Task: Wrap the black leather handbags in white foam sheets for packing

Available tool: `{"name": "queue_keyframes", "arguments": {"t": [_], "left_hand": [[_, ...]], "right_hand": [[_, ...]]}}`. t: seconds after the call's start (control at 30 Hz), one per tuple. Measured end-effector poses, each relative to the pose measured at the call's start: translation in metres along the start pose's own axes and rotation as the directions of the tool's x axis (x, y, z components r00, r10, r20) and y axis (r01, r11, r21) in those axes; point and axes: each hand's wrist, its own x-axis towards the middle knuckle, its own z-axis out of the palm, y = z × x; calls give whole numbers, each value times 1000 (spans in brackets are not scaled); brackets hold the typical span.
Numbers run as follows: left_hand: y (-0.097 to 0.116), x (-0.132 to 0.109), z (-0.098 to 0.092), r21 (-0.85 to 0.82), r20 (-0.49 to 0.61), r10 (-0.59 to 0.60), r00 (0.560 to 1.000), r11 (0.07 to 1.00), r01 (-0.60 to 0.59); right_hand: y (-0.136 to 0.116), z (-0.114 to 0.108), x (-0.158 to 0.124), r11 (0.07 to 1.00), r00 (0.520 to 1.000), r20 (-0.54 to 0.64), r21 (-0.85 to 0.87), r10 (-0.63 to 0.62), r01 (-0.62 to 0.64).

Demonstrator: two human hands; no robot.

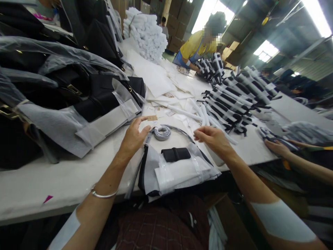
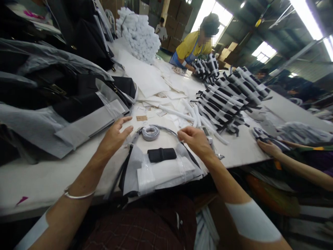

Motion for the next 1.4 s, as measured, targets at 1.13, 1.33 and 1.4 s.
{"name": "queue_keyframes", "arguments": {"t": [1.13,1.33,1.4], "left_hand": [[-3,-45,17,405,417,95,904,871,-278],[-6,39,48,621,381,-129,915,769,-151],[-8,54,63,640,390,-168,905,757,-135]], "right_hand": [[47,119,-155,-116,651,340,925,679,-362],[47,125,-152,-77,657,277,946,701,-316],[49,128,-151,-38,676,240,953,696,-300]]}}
